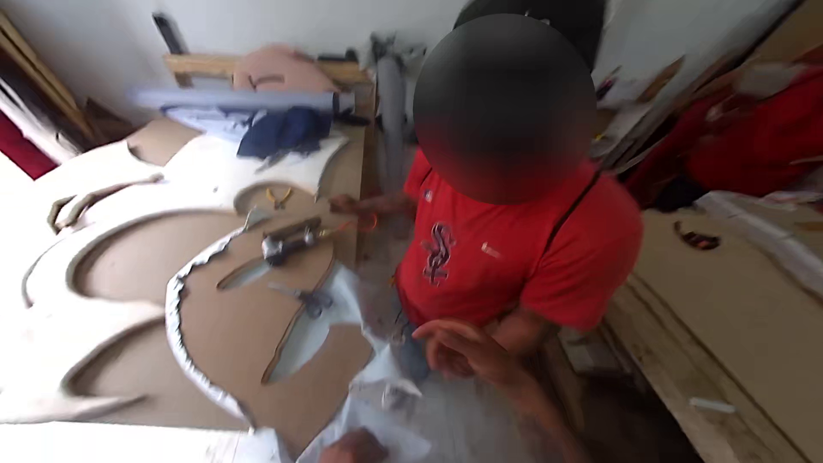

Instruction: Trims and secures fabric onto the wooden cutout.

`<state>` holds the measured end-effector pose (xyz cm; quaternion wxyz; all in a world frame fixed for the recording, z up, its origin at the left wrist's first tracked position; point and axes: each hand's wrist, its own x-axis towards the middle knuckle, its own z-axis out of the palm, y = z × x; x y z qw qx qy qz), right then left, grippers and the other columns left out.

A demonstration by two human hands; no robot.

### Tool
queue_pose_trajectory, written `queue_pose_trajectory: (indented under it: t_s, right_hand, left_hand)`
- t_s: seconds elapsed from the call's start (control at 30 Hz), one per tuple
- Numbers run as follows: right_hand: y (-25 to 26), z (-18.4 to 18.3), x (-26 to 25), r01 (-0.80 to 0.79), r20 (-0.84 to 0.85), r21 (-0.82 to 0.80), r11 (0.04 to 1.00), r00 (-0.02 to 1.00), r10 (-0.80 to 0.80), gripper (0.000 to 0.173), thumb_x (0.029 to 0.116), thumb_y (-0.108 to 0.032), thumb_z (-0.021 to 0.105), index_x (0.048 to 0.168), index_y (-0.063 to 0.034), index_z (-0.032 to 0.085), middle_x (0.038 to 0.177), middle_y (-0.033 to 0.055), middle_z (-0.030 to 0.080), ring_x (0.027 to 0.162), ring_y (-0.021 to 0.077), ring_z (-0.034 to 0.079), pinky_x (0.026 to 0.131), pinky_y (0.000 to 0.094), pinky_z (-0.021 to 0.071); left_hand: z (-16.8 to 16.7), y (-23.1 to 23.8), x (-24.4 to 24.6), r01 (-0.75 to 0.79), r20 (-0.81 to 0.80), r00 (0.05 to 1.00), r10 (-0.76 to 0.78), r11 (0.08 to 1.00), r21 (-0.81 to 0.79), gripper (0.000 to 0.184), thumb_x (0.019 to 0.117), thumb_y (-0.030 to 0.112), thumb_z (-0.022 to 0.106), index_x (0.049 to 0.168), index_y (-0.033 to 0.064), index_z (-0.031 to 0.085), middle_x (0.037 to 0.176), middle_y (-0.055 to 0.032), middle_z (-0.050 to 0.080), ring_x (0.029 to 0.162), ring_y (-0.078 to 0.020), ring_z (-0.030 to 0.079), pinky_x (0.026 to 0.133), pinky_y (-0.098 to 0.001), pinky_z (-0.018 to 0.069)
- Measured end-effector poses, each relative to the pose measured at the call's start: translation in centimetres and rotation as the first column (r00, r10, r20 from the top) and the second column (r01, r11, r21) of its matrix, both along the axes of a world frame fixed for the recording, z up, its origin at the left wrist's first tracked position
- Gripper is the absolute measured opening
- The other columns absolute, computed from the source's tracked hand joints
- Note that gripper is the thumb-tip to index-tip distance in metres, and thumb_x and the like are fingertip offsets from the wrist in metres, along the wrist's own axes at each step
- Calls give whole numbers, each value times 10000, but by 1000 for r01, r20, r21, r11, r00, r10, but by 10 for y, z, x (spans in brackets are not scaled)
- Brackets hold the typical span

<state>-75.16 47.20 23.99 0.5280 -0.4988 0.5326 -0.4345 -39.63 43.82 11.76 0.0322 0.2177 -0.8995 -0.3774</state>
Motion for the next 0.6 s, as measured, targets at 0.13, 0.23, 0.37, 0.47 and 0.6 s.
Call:
queue_pose_trajectory:
  t_s: [0.13, 0.23, 0.37, 0.47, 0.6]
  right_hand:
    - [-1, -83, 48, -50, -486, 307, 951, 851, 201, 364, 1056, -452, 493, 1167, -206, 736, 993, -25, 754, 872, 135, 719, 856, 423, 603]
    - [5, -114, 77, -28, -192, 251, 968, 978, 78, 335, 1053, -412, 552, 1116, -149, 749, 882, 8, 743, 629, 152, 647, 601, 340, 566]
    - [-25, -110, 84, 141, 23, 137, 980, 989, -146, 348, 1055, -359, 555, 1016, -47, 704, 772, 66, 679, 641, 188, 642, 618, 361, 572]
    - [-47, -87, 76, 219, 292, 52, 974, 930, -225, 321, 1064, -293, 456, 886, -68, 599, 638, 4, 496, 555, 139, 513, 541, 327, 487]
    - [-60, -81, 60, -483, -4, 232, 845, 868, 497, 409, 1090, -315, 418, 933, -26, 661, 799, 93, 696, 695, 209, 679, 631, 411, 581]
  left_hand:
    - [-27, 16, -7, -64, -99, 993, 65, 998, 19, 317, 967, 211, 586, 1230, 294, 742, 1319, 23, 659, 1135, -167, 642, 965, -413, 559]
    - [-37, 30, -3, -114, -90, 990, 109, 992, -57, 356, 962, 235, 577, 1273, 340, 716, 1505, 91, 545, 1384, -181, 491, 1082, -465, 472]
    - [-49, 38, -6, -110, -89, 991, 104, 991, -71, 414, 985, 202, 516, 1361, 279, 672, 1565, 35, 500, 1537, -224, 310, 1264, -508, 256]
    - [-51, 41, -23, -231, -167, 948, 271, 946, 226, 440, 967, 92, 509, 1365, 180, 674, 1483, -25, 587, 1475, -219, 428, 1239, -478, 345]
    - [-55, 39, -36, -267, -213, 901, 377, 871, 412, 399, 1020, 81, 494, 1380, 136, 656, 1458, -3, 610, 1438, -159, 477, 1234, -427, 380]
